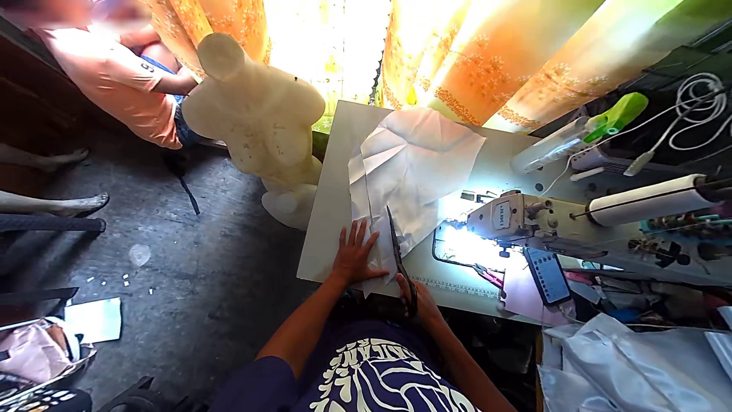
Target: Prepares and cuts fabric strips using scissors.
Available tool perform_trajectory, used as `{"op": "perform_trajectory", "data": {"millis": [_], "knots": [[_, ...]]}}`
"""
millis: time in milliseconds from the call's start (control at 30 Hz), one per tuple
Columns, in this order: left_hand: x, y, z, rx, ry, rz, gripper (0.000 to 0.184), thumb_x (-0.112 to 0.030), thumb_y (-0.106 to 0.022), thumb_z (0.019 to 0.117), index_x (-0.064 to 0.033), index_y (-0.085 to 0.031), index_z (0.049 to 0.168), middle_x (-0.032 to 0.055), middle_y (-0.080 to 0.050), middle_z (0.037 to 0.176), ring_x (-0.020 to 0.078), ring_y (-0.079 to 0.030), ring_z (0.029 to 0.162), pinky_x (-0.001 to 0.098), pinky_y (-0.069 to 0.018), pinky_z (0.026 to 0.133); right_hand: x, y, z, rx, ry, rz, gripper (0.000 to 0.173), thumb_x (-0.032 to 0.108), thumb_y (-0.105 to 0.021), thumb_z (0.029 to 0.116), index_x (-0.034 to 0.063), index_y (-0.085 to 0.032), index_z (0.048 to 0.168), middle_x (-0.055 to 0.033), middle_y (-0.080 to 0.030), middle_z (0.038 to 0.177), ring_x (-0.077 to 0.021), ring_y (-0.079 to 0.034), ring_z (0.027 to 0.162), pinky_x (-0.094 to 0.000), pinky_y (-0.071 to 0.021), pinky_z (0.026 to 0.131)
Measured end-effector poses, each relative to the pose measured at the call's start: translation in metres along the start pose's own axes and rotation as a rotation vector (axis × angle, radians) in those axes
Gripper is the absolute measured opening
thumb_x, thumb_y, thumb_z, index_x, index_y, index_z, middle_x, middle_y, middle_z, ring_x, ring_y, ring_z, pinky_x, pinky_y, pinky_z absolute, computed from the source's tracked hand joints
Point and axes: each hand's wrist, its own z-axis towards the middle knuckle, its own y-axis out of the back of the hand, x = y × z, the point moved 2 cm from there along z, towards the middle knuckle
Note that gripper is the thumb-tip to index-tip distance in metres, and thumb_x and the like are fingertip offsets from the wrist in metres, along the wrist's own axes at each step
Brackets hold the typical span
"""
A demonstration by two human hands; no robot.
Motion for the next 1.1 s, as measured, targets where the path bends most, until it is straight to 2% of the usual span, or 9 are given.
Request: {"op": "perform_trajectory", "data": {"millis": [233,367,433,500,567,667,833,1000,1100], "knots": [[0.001,-0.001,-0.001,-0.067,-0.033,-0.028,0.114,-0.092,-0.055,0.0713,-0.0209,-0.04,0.159,0.0241,-0.017,0.169,0.0444,-0.006,0.158,0.0689,-0.0025,0.122,0.02,0.0,0.024,0.072,-0.012,-0.07,0.053,0.052,-0.037,0.1088,0.0041,-0.058,0.1,-0.0023,-0.05,0.077,-0.0115,-0.05,0.061,-0.0291,-0.0461,0.059],[0.003,-0.001,-0.001,-0.07,-0.034,-0.01,0.115,-0.093,-0.054,0.0705,-0.0217,-0.039,0.16,0.0237,-0.018,0.169,0.0452,-0.008,0.157,0.0693,-0.0039,0.122,0.021,-0.005,0.022,-0.03,0.042,0.0,0.051,0.047,-0.046,0.1078,0.008,-0.056,0.076,0.0011,-0.051,0.059,-0.0096,-0.05,0.047,-0.0264,-0.0467,0.046],[0.003,-0.003,-0.002,-0.111,-0.036,-0.043,0.115,-0.092,-0.056,0.0704,-0.0198,-0.042,0.158,0.0238,-0.021,0.168,0.0459,-0.011,0.157,0.0694,-0.0055,0.122,0.02,-0.003,0.021,-0.016,0.036,0.013,0.052,0.046,-0.046,0.1079,0.0092,-0.055,0.073,0.002,-0.051,0.058,-0.0093,-0.051,0.046,-0.026,-0.0468,0.046],[0.004,0.002,0.002,-0.259,-0.048,-0.115,0.104,-0.086,-0.057,0.077,-0.0141,-0.051,0.152,0.0262,-0.031,0.164,0.0482,-0.021,0.154,0.0717,-0.0123,0.12,0.018,0.002,0.024,-0.017,0.037,0.001,0.051,0.047,-0.047,0.1077,0.0091,-0.056,0.074,0.0024,-0.051,0.058,-0.0086,-0.051,0.047,-0.0257,-0.0465,0.047],[0.003,0.018,0.018,-0.366,-0.033,-0.142,0.078,-0.069,-0.052,0.094,-0.0125,-0.056,0.148,0.0267,-0.037,0.16,0.0484,-0.027,0.152,0.0731,-0.0169,0.118,0.017,0.006,0.025,-0.008,0.032,-0.021,0.049,0.045,-0.046,0.1082,0.0087,-0.057,0.078,0.003,-0.052,0.06,-0.0074,-0.051,0.049,-0.0245,-0.0466,0.048],[0.01,0.042,0.057,-0.334,0.026,-0.114,0.059,-0.05,-0.047,0.1045,-0.0177,-0.049,0.154,0.0214,-0.027,0.167,0.0445,-0.017,0.156,0.0706,-0.01,0.12,0.017,0.008,0.023,0.007,-0.003,-0.039,0.047,0.043,-0.045,0.1089,0.0069,-0.058,0.081,0.0026,-0.052,0.062,-0.0072,-0.052,0.05,-0.0243,-0.0474,0.05],[0.033,0.04,0.093,-0.176,-0.018,-0.007,0.111,-0.083,-0.057,0.0813,-0.0103,-0.032,0.162,0.0243,-0.015,0.169,0.044,-0.005,0.158,0.0703,-0.0028,0.121,0.023,0.004,0.028,0.072,-0.047,-0.023,0.048,0.045,-0.036,0.1105,0.0071,-0.056,0.09,0.0018,-0.05,0.068,-0.0077,-0.05,0.054,-0.0247,-0.0466,0.053],[0.034,0.042,0.091,-0.084,-0.003,-0.039,0.123,-0.089,-0.057,0.0752,-0.0092,-0.025,0.164,0.0226,-0.01,0.171,0.0411,-0.003,0.159,0.0677,0.002,0.122,0.038,-0.001,0.048,0.081,-0.091,-0.14,0.05,0.049,-0.035,0.1099,0.0035,-0.057,0.108,-0.0044,-0.051,0.082,-0.0141,-0.051,0.067,-0.0335,-0.0478,0.064],[0.034,0.044,0.092,-0.033,0.019,-0.04,0.127,-0.09,-0.056,0.0737,-0.0078,-0.021,0.164,0.0212,-0.006,0.171,0.0384,0.002,0.159,0.0669,0.0051,0.122,0.042,-0.004,0.049,-0.003,-0.085,-0.177,0.051,0.051,-0.043,0.1073,0.0031,-0.06,0.102,-0.0046,-0.053,0.077,-0.015,-0.052,0.064,-0.0355,-0.0477,0.062]]}}
